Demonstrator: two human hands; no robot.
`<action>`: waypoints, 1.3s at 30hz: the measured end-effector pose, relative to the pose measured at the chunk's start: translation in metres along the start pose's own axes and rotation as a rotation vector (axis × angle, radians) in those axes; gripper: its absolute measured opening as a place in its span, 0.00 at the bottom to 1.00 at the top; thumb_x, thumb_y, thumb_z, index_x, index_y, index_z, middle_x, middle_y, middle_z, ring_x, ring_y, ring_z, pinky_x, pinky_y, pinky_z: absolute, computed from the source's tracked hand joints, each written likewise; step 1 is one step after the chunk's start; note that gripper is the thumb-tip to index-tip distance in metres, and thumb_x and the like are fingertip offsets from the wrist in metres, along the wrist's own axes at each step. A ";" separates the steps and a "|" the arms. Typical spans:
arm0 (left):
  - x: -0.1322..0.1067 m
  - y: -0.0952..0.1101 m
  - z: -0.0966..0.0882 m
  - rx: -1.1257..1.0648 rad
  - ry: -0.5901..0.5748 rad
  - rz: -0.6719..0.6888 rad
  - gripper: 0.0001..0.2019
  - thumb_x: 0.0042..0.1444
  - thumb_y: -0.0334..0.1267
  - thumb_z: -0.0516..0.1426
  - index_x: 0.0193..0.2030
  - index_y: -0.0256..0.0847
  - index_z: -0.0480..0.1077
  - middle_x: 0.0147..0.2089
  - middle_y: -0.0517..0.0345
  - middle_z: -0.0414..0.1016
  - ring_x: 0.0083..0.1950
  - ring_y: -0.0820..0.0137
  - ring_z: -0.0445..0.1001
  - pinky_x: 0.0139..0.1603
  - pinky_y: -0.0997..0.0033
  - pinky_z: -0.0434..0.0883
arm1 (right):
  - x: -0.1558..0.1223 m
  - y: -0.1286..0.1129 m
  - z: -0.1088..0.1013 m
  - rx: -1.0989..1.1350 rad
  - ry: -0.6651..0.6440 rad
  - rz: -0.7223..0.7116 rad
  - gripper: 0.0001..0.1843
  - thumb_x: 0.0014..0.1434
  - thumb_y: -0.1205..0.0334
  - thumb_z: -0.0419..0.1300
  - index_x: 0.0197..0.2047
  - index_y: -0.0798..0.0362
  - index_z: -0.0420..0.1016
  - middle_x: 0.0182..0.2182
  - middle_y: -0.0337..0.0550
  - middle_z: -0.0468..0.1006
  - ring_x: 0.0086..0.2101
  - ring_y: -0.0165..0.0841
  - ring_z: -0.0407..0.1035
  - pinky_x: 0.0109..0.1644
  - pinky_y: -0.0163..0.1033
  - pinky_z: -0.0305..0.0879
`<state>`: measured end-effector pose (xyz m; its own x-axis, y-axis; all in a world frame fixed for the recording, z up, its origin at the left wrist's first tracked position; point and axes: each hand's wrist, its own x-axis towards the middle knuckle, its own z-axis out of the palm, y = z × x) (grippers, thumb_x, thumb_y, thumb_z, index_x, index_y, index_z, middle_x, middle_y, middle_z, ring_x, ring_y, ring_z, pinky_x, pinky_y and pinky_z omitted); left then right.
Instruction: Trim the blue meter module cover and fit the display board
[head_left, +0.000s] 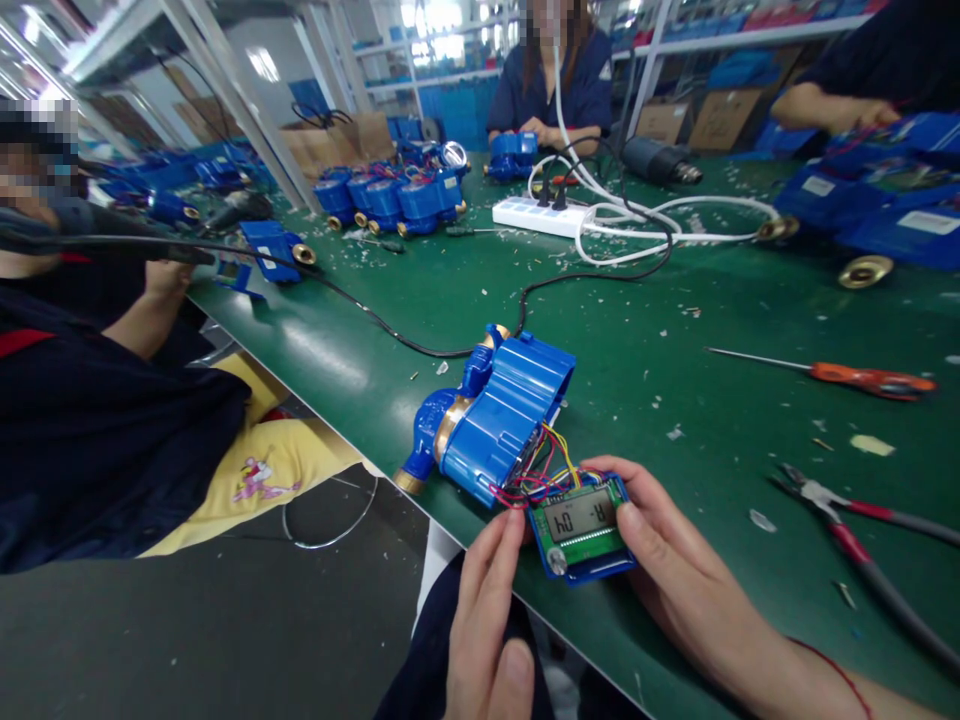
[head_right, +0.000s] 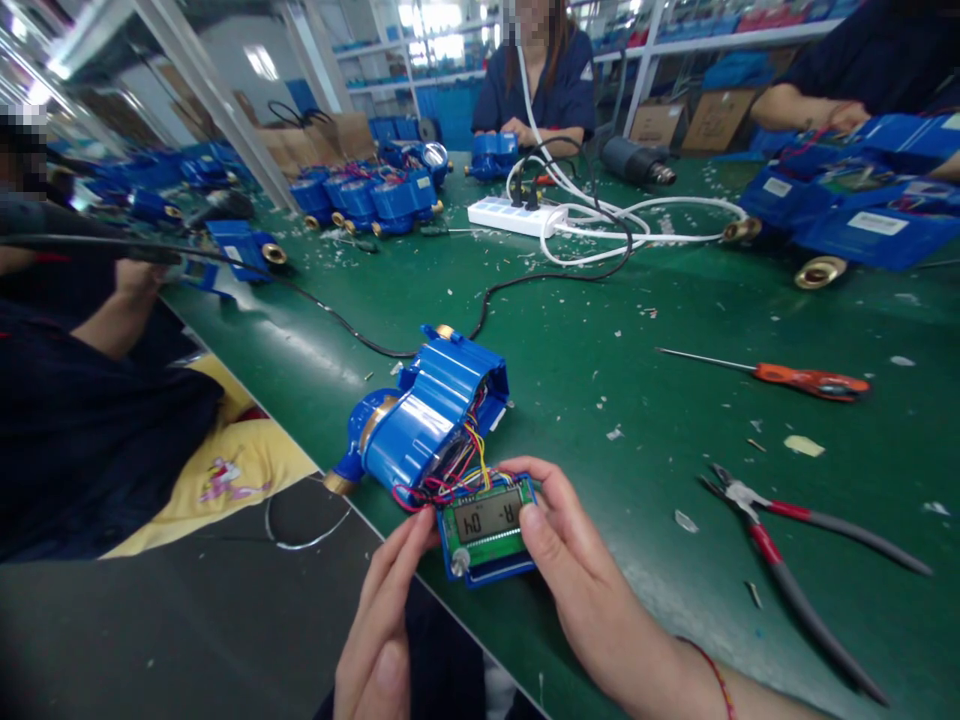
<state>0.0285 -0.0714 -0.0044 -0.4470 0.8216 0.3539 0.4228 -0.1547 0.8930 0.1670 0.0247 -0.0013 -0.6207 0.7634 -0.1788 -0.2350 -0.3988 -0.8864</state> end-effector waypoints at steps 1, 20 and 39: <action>0.000 0.000 0.000 0.000 0.001 0.000 0.24 0.68 0.50 0.44 0.67 0.49 0.62 0.66 0.56 0.67 0.63 0.59 0.68 0.64 0.64 0.64 | 0.000 0.000 0.000 0.000 0.000 -0.001 0.19 0.71 0.48 0.49 0.61 0.42 0.54 0.56 0.41 0.68 0.52 0.32 0.64 0.53 0.35 0.65; 0.003 -0.019 -0.005 -0.041 -0.007 0.118 0.26 0.67 0.51 0.44 0.62 0.40 0.68 0.62 0.48 0.73 0.63 0.57 0.69 0.63 0.62 0.60 | 0.003 0.001 0.001 -0.042 -0.004 -0.034 0.17 0.71 0.48 0.48 0.60 0.43 0.57 0.55 0.42 0.68 0.51 0.32 0.66 0.53 0.35 0.65; 0.002 -0.009 -0.002 0.044 0.009 0.061 0.26 0.67 0.54 0.45 0.64 0.45 0.67 0.64 0.51 0.71 0.65 0.57 0.67 0.66 0.62 0.57 | 0.001 0.000 0.003 -0.020 0.006 -0.012 0.17 0.71 0.48 0.49 0.59 0.43 0.59 0.55 0.42 0.69 0.51 0.32 0.65 0.54 0.36 0.63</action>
<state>0.0223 -0.0689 -0.0115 -0.4263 0.8064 0.4098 0.4837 -0.1796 0.8566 0.1640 0.0233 -0.0004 -0.6131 0.7714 -0.1706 -0.2275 -0.3792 -0.8969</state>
